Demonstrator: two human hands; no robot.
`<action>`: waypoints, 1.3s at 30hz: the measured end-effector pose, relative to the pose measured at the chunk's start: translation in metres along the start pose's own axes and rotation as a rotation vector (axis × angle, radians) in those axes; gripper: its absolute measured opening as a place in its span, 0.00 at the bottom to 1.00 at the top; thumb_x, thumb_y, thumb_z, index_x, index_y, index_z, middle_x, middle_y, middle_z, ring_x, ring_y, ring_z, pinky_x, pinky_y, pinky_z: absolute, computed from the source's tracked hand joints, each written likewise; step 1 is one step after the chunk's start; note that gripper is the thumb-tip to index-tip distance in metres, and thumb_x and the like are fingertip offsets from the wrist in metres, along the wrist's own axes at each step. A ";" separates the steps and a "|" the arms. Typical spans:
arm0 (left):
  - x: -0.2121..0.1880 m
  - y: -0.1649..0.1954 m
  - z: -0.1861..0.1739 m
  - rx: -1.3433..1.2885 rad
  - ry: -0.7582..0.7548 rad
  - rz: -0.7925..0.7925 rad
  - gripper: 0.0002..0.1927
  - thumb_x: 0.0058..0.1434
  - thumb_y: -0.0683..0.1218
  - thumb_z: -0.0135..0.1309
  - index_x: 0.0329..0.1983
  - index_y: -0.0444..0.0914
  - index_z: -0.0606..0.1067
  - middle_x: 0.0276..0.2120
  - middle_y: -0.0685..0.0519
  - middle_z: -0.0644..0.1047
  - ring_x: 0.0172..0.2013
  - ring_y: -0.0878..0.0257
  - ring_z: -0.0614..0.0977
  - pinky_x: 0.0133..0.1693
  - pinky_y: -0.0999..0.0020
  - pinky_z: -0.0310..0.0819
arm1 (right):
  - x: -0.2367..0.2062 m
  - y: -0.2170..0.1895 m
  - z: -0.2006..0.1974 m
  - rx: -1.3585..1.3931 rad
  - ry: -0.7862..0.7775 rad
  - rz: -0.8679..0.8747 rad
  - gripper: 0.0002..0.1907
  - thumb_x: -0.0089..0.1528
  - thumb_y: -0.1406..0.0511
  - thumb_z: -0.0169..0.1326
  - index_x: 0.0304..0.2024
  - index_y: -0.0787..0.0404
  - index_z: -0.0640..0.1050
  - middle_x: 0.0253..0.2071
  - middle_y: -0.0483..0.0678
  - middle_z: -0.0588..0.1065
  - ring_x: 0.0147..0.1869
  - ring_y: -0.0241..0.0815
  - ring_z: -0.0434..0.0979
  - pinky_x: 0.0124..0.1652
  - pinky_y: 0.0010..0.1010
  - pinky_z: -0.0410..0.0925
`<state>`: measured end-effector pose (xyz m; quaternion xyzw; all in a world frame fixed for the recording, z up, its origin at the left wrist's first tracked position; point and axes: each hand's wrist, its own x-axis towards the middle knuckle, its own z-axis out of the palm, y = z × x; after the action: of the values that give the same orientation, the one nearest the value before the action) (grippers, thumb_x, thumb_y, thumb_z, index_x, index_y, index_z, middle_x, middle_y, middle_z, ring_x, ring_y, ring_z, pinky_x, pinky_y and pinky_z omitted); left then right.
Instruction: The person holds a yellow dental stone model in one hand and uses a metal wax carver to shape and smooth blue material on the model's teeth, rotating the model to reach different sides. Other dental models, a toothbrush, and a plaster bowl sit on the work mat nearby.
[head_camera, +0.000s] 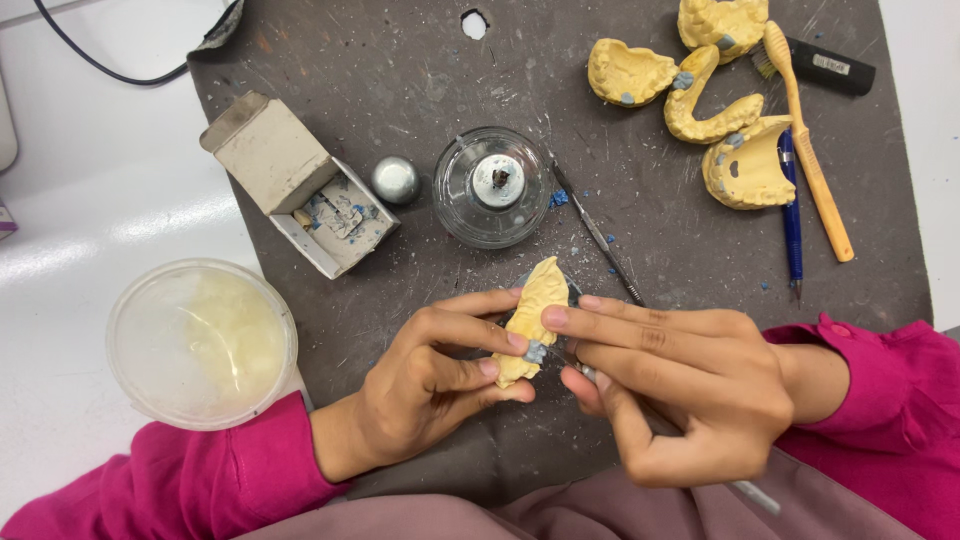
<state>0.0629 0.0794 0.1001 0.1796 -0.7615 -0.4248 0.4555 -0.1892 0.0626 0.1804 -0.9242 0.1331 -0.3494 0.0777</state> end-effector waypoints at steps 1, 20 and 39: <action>0.000 0.000 0.001 0.007 -0.001 0.004 0.25 0.59 0.39 0.70 0.46 0.37 0.63 0.52 0.44 0.76 0.62 0.42 0.79 0.61 0.53 0.77 | 0.000 -0.001 0.002 -0.034 0.011 -0.010 0.21 0.58 0.79 0.60 0.22 0.62 0.60 0.31 0.61 0.77 0.46 0.59 0.85 0.43 0.48 0.81; -0.002 -0.003 0.002 -0.029 -0.006 0.008 0.24 0.60 0.36 0.69 0.47 0.37 0.63 0.53 0.45 0.74 0.64 0.40 0.78 0.62 0.53 0.77 | -0.003 0.003 0.001 0.109 0.019 0.090 0.20 0.60 0.74 0.63 0.24 0.63 0.63 0.32 0.57 0.78 0.47 0.58 0.84 0.45 0.49 0.80; -0.005 -0.006 0.010 -0.140 0.049 -0.066 0.22 0.64 0.35 0.65 0.52 0.36 0.64 0.53 0.45 0.72 0.61 0.46 0.81 0.64 0.51 0.77 | -0.012 0.002 0.004 0.075 0.006 0.102 0.20 0.58 0.76 0.63 0.23 0.62 0.63 0.30 0.53 0.76 0.47 0.59 0.85 0.41 0.42 0.81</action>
<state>0.0561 0.0840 0.0899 0.1827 -0.7122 -0.4870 0.4714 -0.1960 0.0649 0.1695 -0.9115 0.1671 -0.3527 0.1296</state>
